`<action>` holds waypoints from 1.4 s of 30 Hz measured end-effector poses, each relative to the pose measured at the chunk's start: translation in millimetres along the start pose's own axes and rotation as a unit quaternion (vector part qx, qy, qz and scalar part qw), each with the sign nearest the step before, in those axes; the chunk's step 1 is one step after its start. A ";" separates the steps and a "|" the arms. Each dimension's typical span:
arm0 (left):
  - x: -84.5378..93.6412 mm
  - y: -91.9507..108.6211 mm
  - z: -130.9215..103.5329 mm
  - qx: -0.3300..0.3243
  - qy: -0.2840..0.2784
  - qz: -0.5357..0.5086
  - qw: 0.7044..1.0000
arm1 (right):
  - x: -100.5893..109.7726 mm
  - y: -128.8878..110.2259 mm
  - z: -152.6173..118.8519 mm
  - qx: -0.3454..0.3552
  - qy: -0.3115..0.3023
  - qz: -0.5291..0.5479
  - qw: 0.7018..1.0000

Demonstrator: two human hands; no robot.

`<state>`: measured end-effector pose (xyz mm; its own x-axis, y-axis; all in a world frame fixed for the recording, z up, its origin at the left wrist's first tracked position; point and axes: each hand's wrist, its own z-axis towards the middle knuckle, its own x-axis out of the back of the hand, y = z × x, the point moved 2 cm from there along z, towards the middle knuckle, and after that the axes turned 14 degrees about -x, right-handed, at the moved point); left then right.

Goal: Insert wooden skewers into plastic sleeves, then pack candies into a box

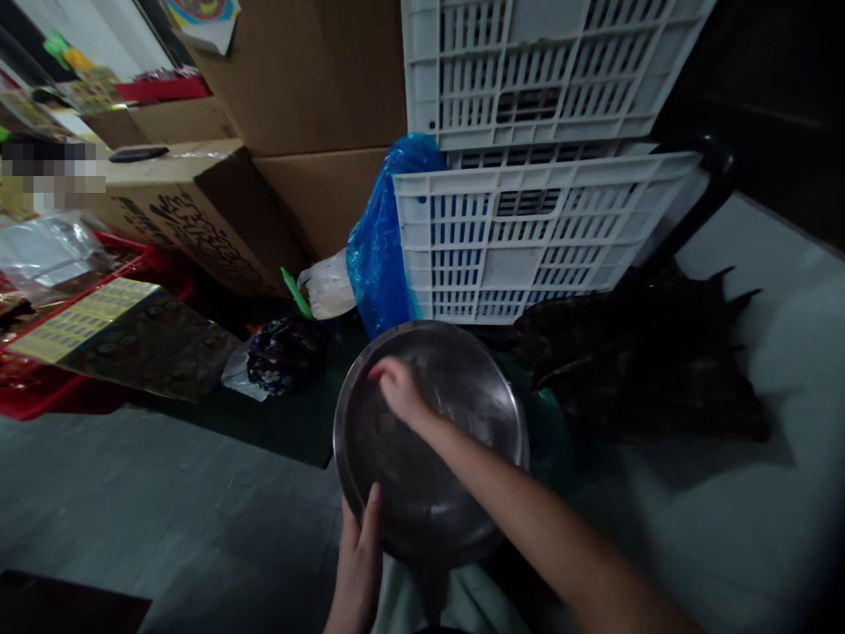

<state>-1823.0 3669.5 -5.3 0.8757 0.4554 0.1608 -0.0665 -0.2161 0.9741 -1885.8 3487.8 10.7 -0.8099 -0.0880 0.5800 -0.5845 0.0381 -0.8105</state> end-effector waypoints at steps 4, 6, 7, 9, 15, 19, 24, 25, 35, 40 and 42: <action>2.7 -5.2 3.2 -0.013 0.007 0.019 1.000 | -7.4 -22.4 -2.1 -0.034 0.056 0.035 0.997; 4.2 -4.2 8.0 -0.017 0.008 0.023 1.000 | -17.3 -22.1 -24.1 0.037 -0.036 -0.022 0.998; 5.1 -3.0 10.8 -0.019 0.007 0.023 1.000 | -21.1 -17.0 -37.8 0.083 -0.100 -0.072 0.989; 7.5 0.0 16.0 -0.029 0.004 0.017 0.999 | -18.7 1.5 -58.4 0.141 -0.191 -0.156 0.959; 11.1 -1.7 16.2 -0.017 -0.003 0.008 1.000 | 50.0 47.8 -1.9 0.103 -0.055 -0.284 0.952; 7.8 -6.2 12.8 0.005 0.011 -0.004 1.000 | 58.8 82.9 3.3 0.049 -0.007 -0.338 0.940; 3.2 -6.7 16.4 -0.031 0.029 0.007 0.999 | 41.2 104.3 -31.9 0.032 -0.028 -0.360 0.932; 1.3 -5.7 16.1 -0.039 0.030 0.010 0.999 | 40.8 97.8 -25.5 0.038 -0.013 -0.354 0.935; -14.5 5.0 22.2 -0.097 0.029 0.024 0.995 | 18.8 95.4 -46.2 0.068 -0.024 -0.351 0.934; -17.4 -1.0 29.8 -0.151 0.030 0.080 0.985 | 69.7 98.2 -0.3 0.078 0.034 -0.354 0.931; -26.4 -0.1 28.7 -0.166 0.032 0.080 0.982 | 79.5 100.8 24.6 0.061 0.060 -0.351 0.933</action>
<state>-1832.4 3632.7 -14.2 0.8101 0.4948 0.3146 -0.3617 -0.0007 0.9323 -2007.9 3460.1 -26.9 -0.2348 0.0632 0.9700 -0.9685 -0.1006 -0.2278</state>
